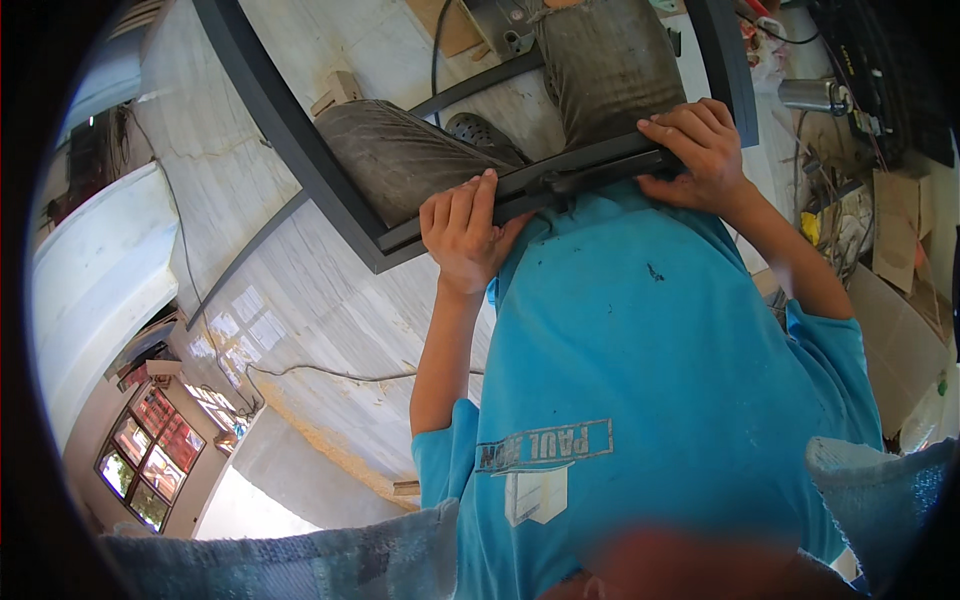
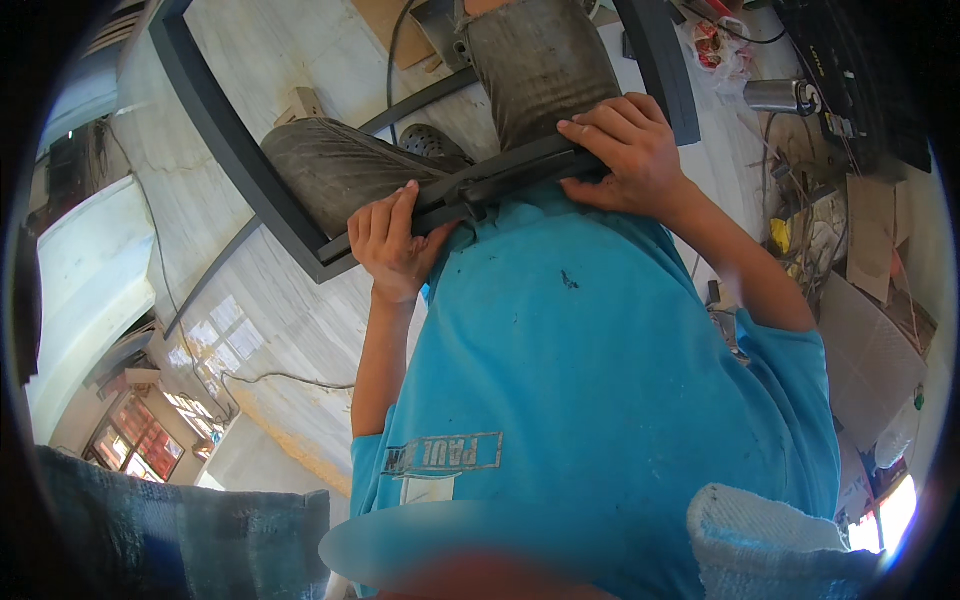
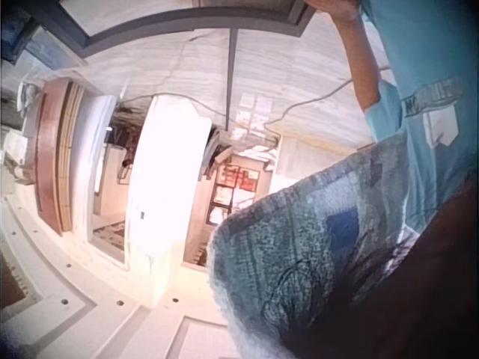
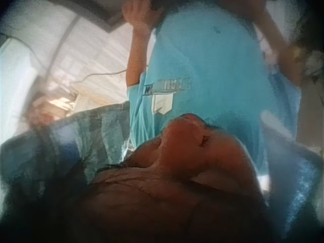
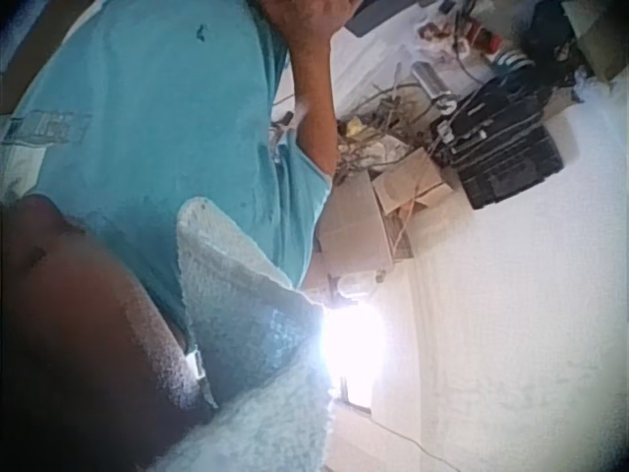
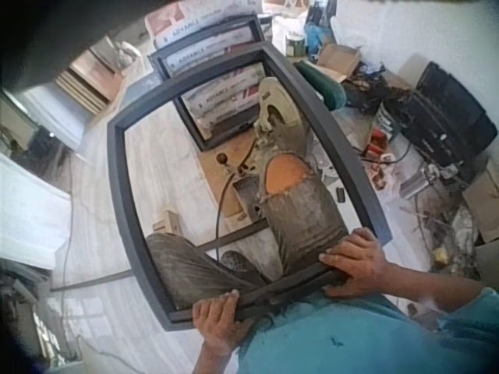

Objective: Using a miter saw to cut metal profiles and assembling a frame.

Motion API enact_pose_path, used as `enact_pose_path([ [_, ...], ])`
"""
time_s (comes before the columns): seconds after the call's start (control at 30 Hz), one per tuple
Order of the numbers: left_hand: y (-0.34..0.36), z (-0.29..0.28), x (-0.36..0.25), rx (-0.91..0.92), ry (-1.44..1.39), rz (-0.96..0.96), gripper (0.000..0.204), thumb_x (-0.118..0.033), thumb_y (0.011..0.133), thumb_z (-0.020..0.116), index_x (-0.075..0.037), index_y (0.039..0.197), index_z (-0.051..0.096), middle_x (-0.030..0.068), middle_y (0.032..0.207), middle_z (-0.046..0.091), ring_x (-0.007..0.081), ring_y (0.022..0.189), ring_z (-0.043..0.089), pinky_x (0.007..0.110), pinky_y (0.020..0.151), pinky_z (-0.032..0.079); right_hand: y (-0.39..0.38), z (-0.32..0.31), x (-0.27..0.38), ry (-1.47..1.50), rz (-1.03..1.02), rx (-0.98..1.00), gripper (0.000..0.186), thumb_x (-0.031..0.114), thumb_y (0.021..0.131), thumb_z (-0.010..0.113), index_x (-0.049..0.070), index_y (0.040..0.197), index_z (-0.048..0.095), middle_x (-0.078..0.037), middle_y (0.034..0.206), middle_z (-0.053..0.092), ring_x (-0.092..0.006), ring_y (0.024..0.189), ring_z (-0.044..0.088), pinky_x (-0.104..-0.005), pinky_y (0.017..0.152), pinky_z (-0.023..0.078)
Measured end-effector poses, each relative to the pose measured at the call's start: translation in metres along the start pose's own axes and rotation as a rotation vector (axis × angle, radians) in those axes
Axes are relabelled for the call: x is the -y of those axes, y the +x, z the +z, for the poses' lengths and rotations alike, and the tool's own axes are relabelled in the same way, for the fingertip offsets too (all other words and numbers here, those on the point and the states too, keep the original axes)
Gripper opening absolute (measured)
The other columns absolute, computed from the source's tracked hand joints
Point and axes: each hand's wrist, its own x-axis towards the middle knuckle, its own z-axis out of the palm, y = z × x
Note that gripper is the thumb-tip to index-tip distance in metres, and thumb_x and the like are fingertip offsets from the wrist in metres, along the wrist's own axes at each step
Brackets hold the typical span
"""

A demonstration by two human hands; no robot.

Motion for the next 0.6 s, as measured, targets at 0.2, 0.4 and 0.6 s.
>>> enact_pose_path([
  [0.2, 0.004, -0.006, -0.008, 0.036, 0.008, -0.037, 0.057, -0.039, 0.069, 0.089, -0.006, 0.112, 0.071, 0.0094, 0.103, 0.070, 0.0278, 0.093, 0.065, 0.040, 0.084, 0.047, -0.002, -0.003, 0.006, -0.024, 0.020, 0.037, 0.057, 0.027, 0.061, 0.085, 0.009, 0.113, 0.072, -0.004, 0.103, 0.068, -0.0239, 0.100, 0.065, -0.0408, 0.092, 0.048],
  [0.4, 0.006, -0.021, -0.008, 0.169, -0.052, -0.086, 0.060, -0.034, 0.068, 0.089, -0.006, 0.116, 0.067, 0.0114, 0.107, 0.067, 0.0316, 0.099, 0.064, 0.043, 0.088, 0.048, 0.006, -0.017, 0.016, 0.036, 0.052, 0.110, 0.059, 0.023, 0.065, 0.085, 0.008, 0.119, 0.069, -0.009, 0.114, 0.065, -0.0288, 0.108, 0.063, -0.0428, 0.096, 0.048],
  [0.6, 0.003, -0.026, 0.003, 0.333, -0.089, -0.122, 0.063, -0.024, 0.063, 0.086, -0.008, 0.120, 0.066, 0.0146, 0.107, 0.066, 0.0376, 0.099, 0.062, 0.046, 0.087, 0.048, -0.014, -0.113, -0.052, 0.011, 0.181, -0.352, 0.048, 0.004, 0.075, 0.080, 0.003, 0.121, 0.064, -0.013, 0.116, 0.064, -0.0269, 0.104, 0.064, -0.0364, 0.094, 0.050],
])
